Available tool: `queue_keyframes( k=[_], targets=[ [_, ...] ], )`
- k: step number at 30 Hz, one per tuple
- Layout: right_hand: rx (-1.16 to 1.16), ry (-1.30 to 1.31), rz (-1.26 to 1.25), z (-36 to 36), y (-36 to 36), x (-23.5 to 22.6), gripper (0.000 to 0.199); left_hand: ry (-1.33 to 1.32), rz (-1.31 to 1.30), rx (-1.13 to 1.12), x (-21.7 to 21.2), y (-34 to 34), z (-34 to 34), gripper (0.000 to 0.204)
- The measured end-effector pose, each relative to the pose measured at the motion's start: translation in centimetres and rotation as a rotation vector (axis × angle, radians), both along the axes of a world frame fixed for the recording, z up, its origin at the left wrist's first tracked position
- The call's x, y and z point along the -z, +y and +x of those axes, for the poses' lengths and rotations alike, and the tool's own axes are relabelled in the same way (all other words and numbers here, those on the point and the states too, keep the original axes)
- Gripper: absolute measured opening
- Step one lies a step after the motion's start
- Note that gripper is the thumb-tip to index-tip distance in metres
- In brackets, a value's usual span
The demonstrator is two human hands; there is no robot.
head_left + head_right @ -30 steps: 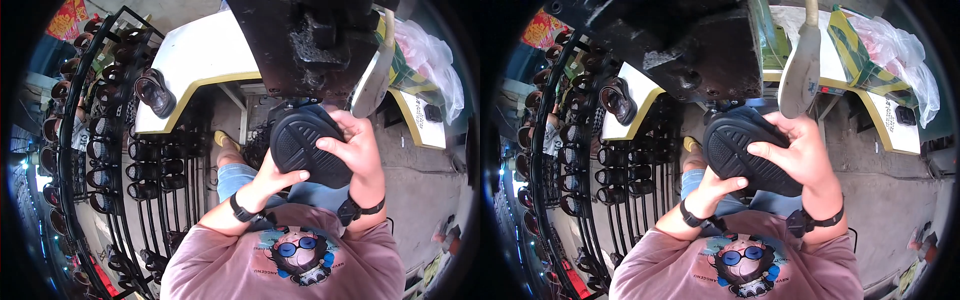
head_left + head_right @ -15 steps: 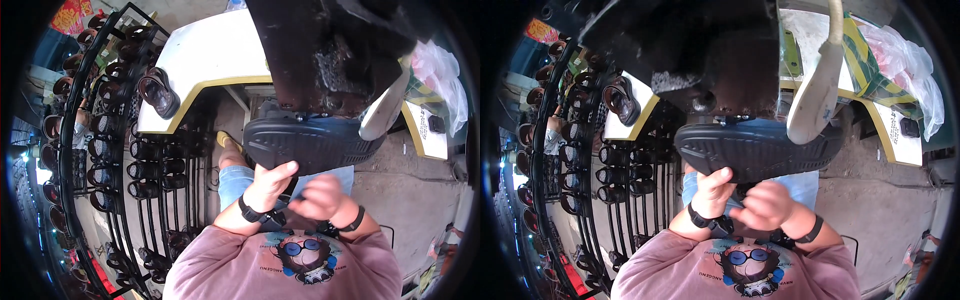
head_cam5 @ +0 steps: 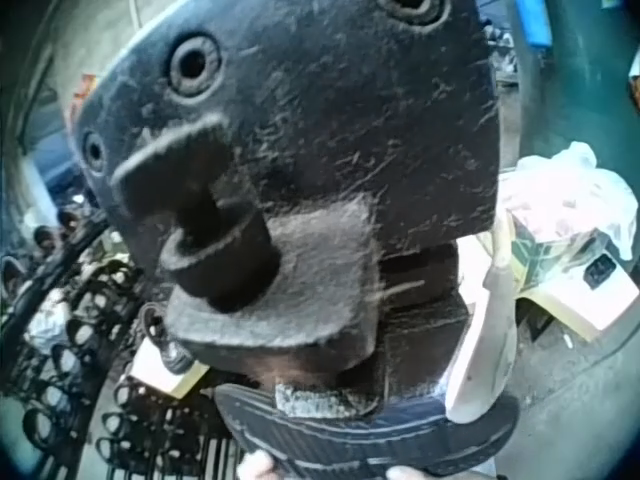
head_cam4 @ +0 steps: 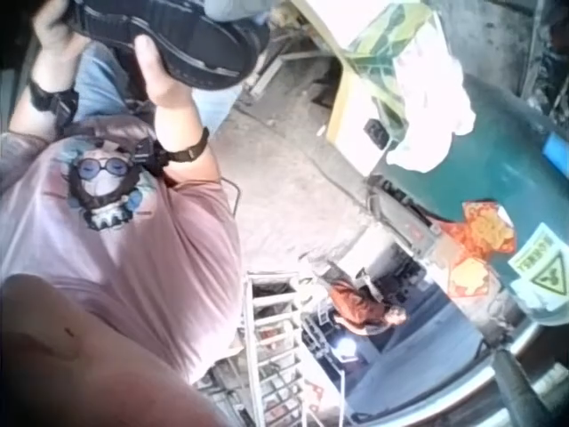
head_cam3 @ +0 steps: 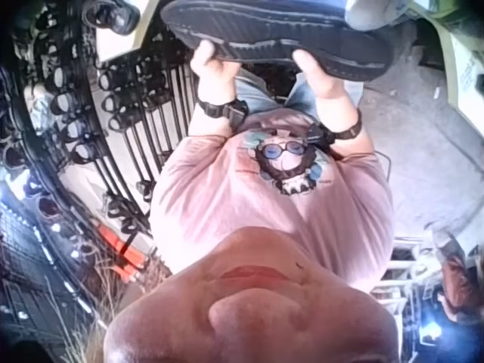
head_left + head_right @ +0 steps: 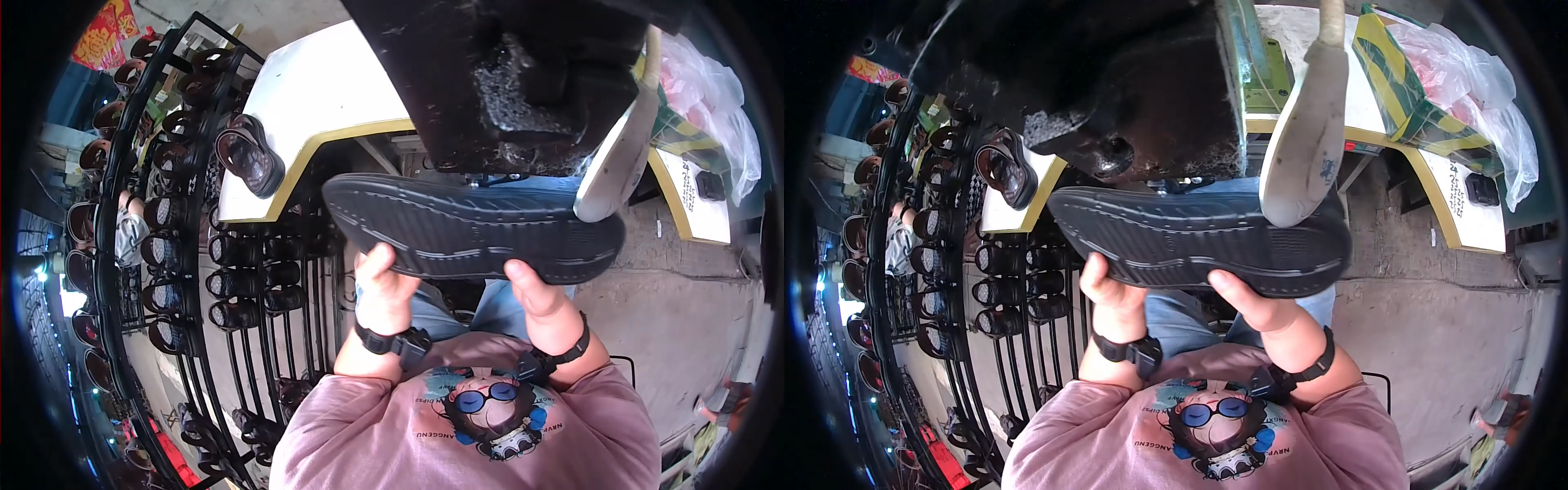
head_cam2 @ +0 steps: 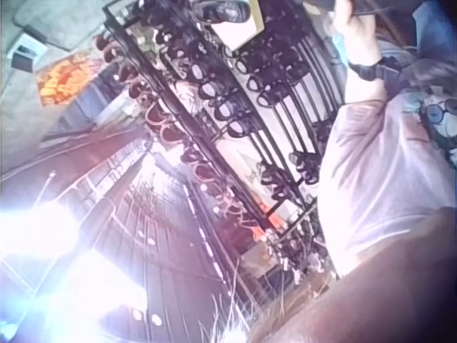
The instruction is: Attaching rubber soles to sandal uppers using a specialized machine and organizing them on a rack.
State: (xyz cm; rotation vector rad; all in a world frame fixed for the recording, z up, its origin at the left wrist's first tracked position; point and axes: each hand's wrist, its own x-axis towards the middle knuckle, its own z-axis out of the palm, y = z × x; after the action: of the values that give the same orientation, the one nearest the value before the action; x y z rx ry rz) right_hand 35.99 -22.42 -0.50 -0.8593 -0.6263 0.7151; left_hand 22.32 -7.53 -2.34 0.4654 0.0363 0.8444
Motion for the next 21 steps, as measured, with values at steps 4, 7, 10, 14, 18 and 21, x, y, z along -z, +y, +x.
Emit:
queue_keyframes(
  k=[4, 7, 10, 14, 18, 21],
  targets=[
    [-0.009, 0.058, 0.055, -1.7, 2.1, -0.7, 0.035, 0.165, 0.141, -0.112, -5.1, 4.5, -1.5, 0.063],
    [-0.059, -0.04, -0.023, -2.4, 3.5, -1.1, 0.028, 1.077, 0.597, -0.784, -10.2, 5.8, -1.4, 0.036],
    [-0.053, -0.214, -0.037, -2.6, 5.0, -1.6, 0.033, 1.063, 1.463, -0.597, -13.3, 4.7, 0.1, 0.035],
    [-0.16, -0.325, 0.043, -1.1, 5.3, -1.8, 0.047, 0.942, 1.407, -0.028, -13.1, 2.2, 2.2, 0.04],
    [-0.012, -0.432, -0.112, 0.2, 3.2, -1.0, 0.055, 0.837, 0.798, 0.007, -10.1, -0.3, 2.4, 0.035],
    [0.337, -0.6, -0.239, -0.7, 1.3, -0.9, 0.067, 0.548, 0.509, -0.082, -7.3, -2.6, 2.3, 0.031]
  ],
)
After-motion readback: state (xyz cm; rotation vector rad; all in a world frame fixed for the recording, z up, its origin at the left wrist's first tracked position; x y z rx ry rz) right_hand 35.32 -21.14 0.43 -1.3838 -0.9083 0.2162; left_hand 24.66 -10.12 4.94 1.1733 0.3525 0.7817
